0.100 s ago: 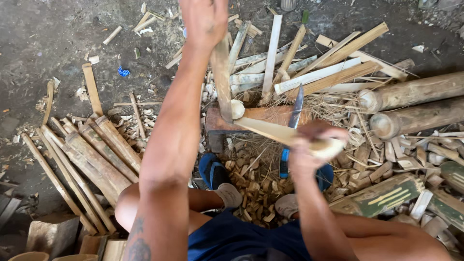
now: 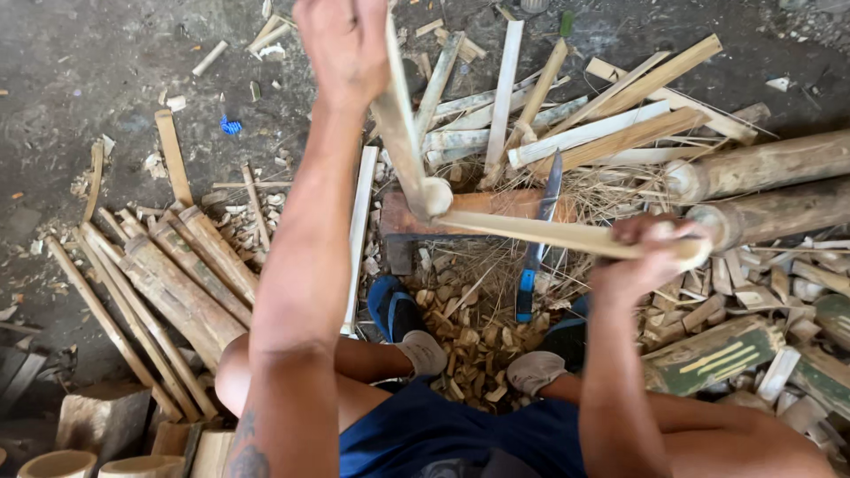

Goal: The person sits on the ground and uses a machete to shave thin strips from bamboo pieces. They repeatedly position each piece against a metal bar and draw the blade along its length to remove the outer layer, then set the finished pieces aside.

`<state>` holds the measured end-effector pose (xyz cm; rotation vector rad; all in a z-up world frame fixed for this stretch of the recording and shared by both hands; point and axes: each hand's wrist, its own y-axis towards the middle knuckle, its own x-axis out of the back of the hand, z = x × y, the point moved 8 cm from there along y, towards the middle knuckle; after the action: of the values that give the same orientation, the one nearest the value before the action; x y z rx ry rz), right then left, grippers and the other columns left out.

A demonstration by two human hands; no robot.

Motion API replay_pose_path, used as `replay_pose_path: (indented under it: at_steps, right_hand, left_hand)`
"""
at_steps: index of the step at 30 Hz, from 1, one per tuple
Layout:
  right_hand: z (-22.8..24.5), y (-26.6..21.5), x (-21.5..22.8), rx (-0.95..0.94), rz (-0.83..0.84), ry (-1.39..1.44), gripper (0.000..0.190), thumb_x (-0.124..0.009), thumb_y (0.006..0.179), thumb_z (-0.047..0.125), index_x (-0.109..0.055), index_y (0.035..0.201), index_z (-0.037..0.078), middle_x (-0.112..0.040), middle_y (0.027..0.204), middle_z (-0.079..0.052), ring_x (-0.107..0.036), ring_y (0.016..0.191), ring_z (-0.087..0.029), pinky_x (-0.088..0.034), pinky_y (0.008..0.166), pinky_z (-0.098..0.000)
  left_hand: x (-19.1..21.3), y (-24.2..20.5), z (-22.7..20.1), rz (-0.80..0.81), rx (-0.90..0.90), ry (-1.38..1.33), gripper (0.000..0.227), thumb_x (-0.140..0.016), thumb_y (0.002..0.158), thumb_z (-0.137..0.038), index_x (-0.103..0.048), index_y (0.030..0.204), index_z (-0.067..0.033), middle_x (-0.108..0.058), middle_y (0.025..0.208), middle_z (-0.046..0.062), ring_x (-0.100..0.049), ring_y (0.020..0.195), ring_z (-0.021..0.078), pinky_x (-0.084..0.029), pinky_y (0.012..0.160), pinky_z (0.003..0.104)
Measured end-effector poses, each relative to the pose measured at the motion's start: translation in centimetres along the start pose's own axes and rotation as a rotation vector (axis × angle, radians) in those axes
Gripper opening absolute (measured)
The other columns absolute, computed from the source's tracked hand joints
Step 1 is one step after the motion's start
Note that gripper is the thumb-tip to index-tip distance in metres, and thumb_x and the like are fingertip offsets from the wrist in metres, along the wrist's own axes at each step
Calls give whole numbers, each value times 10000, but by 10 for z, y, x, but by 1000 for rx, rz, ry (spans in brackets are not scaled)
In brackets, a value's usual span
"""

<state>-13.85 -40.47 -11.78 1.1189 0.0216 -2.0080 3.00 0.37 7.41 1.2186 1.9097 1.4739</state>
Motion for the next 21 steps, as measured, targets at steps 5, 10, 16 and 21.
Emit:
replay_pose_path:
  at_steps: [5,10,16,21]
  right_hand:
    - [19,3,-65,-65,661,-100,285,-776,957,190,-530,1077,111,-578,789,-11,-572,610,-67,-484,514,-226]
    - [22,-28,-137,57,646,-498,377,-750,921,183,-519,1177,30,-636,1053,-51,-632,925,-108,-548,845,-277]
    - [3,-9,-173,-75,662,-205,338,-792,947,145,-529,1138,50,-592,1013,-30,-525,870,-88,-424,783,-245]
    - [-31,-6,-196,-110,728,-197,280,-753,960,125,-527,1114,63,-600,1003,-50,-531,852,-101,-436,779,-246]
  left_hand:
    - [-16,-36,-109,126,-329,-71,506,-476,1134,-437,-668,748,-170,-674,751,7,-663,699,151,-556,814,403]
    - [-62,-62,-193,160,-156,90,346,-501,1053,-492,-704,923,-243,-730,869,-23,-682,811,141,-514,866,371]
    - [-76,-45,-183,355,-395,-81,297,-562,1059,-411,-757,914,-239,-750,993,7,-717,988,188,-491,1082,449]
    - [-81,-30,-141,277,-311,76,442,-563,1069,-464,-783,817,-176,-723,799,-5,-685,731,131,-576,874,432]
